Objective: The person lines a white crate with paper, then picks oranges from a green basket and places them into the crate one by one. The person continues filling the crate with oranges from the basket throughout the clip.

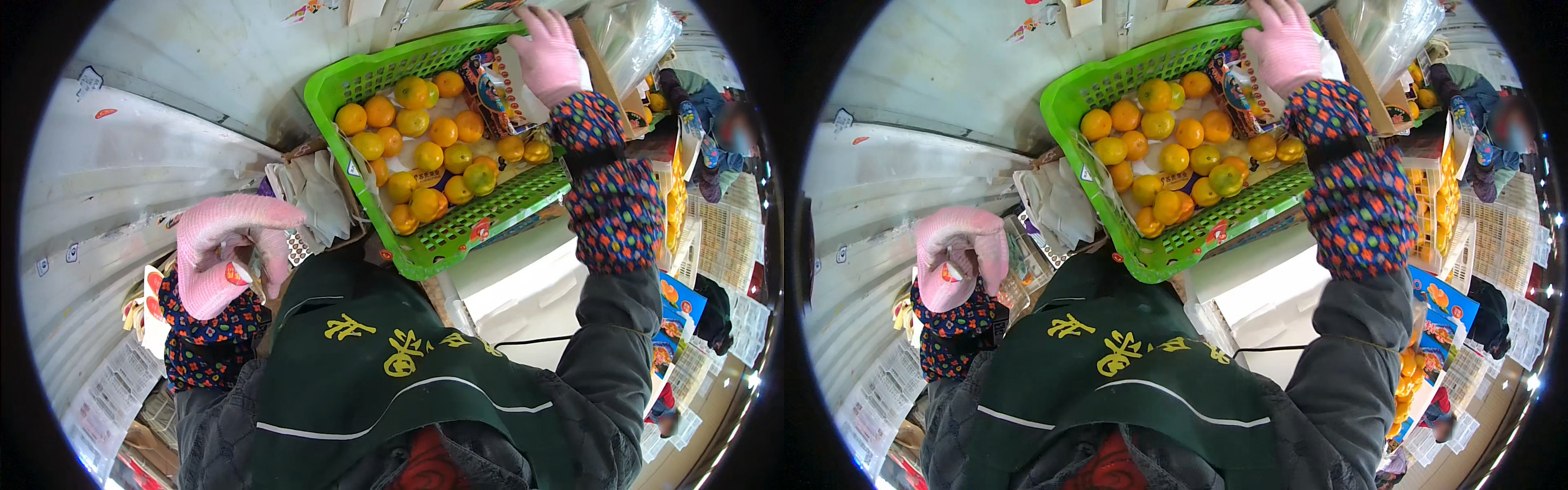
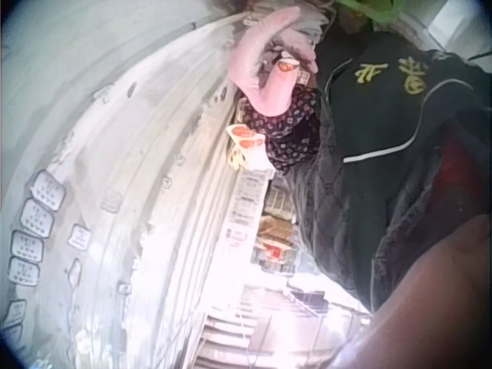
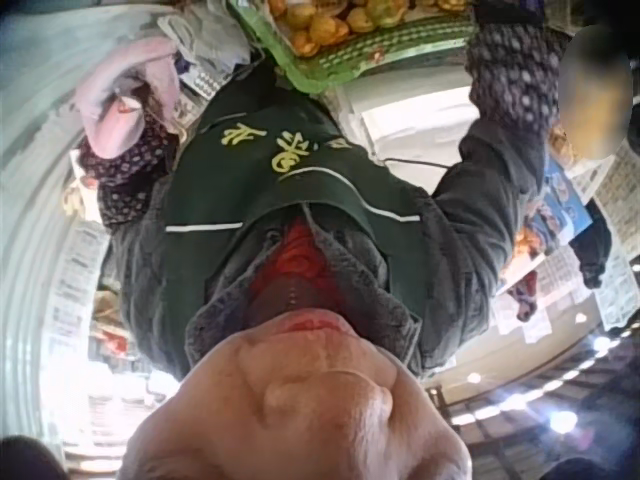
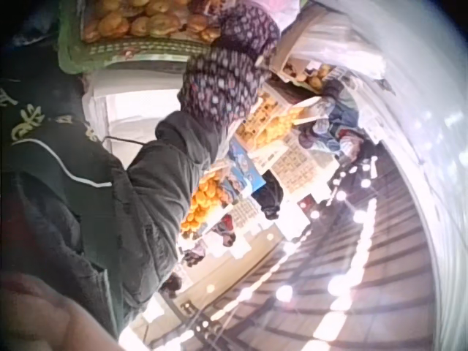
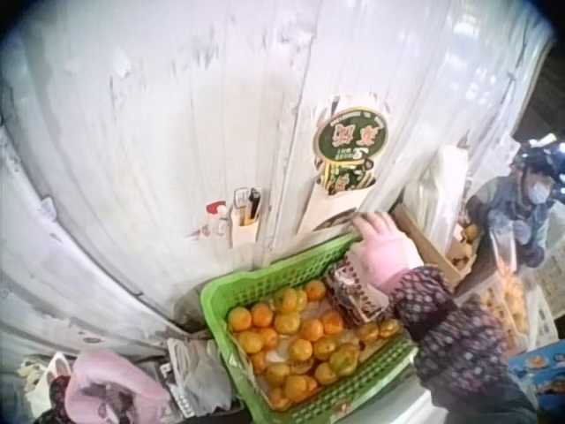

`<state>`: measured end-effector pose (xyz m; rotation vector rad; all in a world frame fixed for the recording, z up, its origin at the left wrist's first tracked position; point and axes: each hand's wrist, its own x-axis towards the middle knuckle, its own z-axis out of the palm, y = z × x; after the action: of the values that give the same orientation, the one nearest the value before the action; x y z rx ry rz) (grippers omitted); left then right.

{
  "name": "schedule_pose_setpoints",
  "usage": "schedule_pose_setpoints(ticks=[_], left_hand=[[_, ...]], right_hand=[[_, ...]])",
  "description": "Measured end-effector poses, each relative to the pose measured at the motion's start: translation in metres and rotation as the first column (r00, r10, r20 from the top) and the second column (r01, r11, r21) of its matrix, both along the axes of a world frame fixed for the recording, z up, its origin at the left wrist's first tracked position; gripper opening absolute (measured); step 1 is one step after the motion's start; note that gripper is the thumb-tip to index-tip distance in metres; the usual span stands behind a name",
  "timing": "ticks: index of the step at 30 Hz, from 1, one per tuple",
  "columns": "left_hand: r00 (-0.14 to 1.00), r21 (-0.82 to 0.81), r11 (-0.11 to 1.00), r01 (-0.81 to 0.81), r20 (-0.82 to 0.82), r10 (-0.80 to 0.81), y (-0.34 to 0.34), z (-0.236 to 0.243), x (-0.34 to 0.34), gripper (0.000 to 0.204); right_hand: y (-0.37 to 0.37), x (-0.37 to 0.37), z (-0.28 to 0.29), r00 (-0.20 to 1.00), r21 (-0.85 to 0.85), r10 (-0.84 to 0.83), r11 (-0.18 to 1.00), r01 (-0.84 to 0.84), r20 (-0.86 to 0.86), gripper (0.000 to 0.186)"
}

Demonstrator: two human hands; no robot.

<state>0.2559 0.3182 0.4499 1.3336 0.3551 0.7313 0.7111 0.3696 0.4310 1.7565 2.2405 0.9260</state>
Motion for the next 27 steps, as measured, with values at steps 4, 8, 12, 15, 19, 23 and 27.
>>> schedule_pose_setpoints(ticks=[4, 8, 12, 15, 19, 23, 27], left_hand=[[1.0, -0.003, 1.0, 0.02, 0.004, -0.02, 0.005, -0.011, -0.004, 0.06], [0.995, -0.034, 0.995, 0.098, 0.007, -0.098, 0.007, -0.01, 0.018, 0.059], [0.978, -0.052, 0.978, 0.202, 0.055, -0.199, 0.006, -0.003, 0.038, 0.052], [0.979, -0.078, 0.977, 0.2, 0.05, -0.196, 0.001, -0.009, 0.035, 0.046], [0.985, -0.157, 0.975, 0.16, -0.043, -0.168, -0.019, -0.028, 0.022, 0.036], [0.994, 0.028, 0.995, 0.1, -0.05, -0.099, -0.035, -0.041, 0.03, 0.034], [0.988, -0.07, 0.99, 0.122, -0.09, -0.129, -0.043, -0.046, 0.032, 0.032]], right_hand=[[-0.044, -0.047, 0.008, 0.859, -0.343, -0.088, 0.933, -0.106, -0.504, 0.021], [-0.066, -0.116, -0.034, 0.916, -0.958, -0.346, 0.264, -0.114, -0.204, 0.049], [-0.06, -0.161, -0.088, 0.934, -0.97, -0.313, 0.22, -0.107, -0.174, 0.061], [-0.06, -0.156, -0.115, 0.919, -0.962, -0.317, 0.214, -0.17, -0.233, 0.07], [-0.066, -0.125, -0.143, 0.885, -0.949, -0.35, 0.185, -0.256, -0.307, 0.082], [-0.076, -0.096, -0.164, 0.875, -0.962, -0.398, 0.128, -0.243, -0.274, 0.095], [-0.079, -0.093, -0.168, 0.875, -0.979, -0.438, 0.082, -0.188, -0.205, 0.111]])
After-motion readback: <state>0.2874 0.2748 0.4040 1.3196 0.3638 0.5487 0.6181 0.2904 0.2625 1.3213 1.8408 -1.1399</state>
